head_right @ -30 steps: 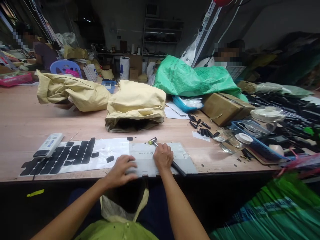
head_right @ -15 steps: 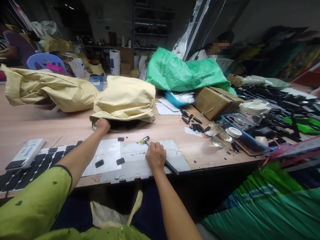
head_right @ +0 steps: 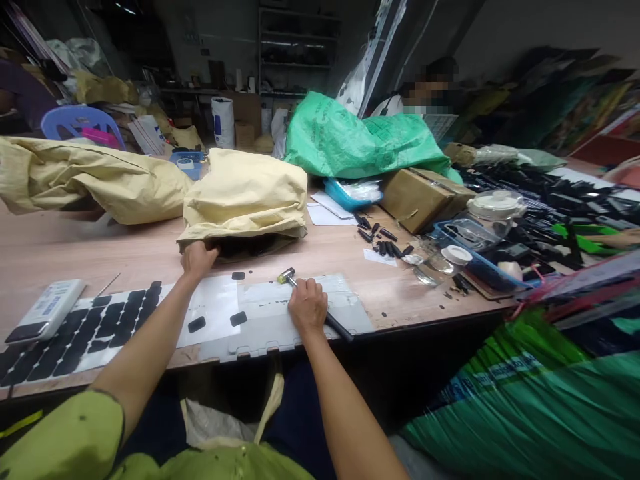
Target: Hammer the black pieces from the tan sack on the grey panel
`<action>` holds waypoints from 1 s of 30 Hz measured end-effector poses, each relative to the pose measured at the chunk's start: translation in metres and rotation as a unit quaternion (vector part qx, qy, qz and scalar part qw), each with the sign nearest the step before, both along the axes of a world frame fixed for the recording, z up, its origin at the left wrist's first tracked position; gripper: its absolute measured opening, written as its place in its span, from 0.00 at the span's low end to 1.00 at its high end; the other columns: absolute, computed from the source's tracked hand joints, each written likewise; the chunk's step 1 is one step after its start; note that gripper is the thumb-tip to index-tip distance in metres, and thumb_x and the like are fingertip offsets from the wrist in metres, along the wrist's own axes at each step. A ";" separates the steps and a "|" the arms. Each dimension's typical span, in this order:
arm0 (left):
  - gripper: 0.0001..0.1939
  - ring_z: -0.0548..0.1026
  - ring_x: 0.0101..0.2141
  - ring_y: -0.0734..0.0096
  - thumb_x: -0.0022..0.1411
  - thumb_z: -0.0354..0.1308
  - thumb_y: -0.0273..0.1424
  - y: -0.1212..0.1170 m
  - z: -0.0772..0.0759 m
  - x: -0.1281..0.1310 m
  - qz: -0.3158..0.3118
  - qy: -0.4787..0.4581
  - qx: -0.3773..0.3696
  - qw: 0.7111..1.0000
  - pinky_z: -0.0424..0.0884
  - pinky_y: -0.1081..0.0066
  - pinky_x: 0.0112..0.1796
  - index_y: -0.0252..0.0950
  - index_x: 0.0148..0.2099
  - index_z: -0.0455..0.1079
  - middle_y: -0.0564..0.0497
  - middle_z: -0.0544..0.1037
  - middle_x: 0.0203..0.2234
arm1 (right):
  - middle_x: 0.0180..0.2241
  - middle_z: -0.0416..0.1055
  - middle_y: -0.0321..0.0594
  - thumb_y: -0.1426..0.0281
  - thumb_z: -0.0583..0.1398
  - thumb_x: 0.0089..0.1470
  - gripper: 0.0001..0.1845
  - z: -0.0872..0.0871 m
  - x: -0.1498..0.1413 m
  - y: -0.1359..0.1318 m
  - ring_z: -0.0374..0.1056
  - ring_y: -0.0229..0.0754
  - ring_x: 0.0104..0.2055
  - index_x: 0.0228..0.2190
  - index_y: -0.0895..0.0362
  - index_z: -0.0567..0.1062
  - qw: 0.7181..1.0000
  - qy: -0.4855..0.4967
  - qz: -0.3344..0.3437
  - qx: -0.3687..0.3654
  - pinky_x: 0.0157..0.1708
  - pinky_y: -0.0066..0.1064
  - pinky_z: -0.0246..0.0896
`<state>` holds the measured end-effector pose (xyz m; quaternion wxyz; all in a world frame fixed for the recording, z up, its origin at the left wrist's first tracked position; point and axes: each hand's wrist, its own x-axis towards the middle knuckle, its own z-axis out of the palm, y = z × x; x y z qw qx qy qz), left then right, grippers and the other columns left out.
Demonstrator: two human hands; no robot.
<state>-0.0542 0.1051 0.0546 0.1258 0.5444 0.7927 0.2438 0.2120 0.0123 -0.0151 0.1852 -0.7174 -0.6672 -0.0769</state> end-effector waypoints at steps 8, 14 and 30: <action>0.07 0.72 0.36 0.66 0.59 0.59 0.35 -0.093 -0.035 0.052 -0.287 0.027 0.027 0.957 0.65 0.70 0.35 0.38 0.38 0.72 0.51 0.76 0.33 | 0.39 0.69 0.44 0.69 0.57 0.59 0.09 0.001 -0.001 -0.001 0.60 0.46 0.40 0.41 0.56 0.73 1.000 -0.004 -0.007 -0.010 0.34 0.34 0.45; 0.08 0.70 0.38 0.64 0.58 0.61 0.35 -0.095 -0.046 0.071 -0.273 0.026 0.033 0.961 0.63 0.67 0.38 0.39 0.40 0.73 0.51 0.75 0.35 | 0.39 0.70 0.44 0.69 0.57 0.58 0.09 0.002 -0.002 -0.001 0.60 0.47 0.41 0.41 0.56 0.74 1.000 0.001 -0.007 -0.012 0.34 0.34 0.46; 0.07 0.70 0.37 0.67 0.56 0.63 0.34 -0.089 -0.052 0.070 -0.268 -0.053 0.035 0.961 0.63 0.68 0.39 0.40 0.38 0.76 0.53 0.75 0.32 | 0.35 0.73 0.41 0.68 0.51 0.61 0.16 0.016 -0.005 -0.027 0.66 0.42 0.35 0.41 0.56 0.77 0.974 0.208 0.078 0.038 0.35 0.30 0.57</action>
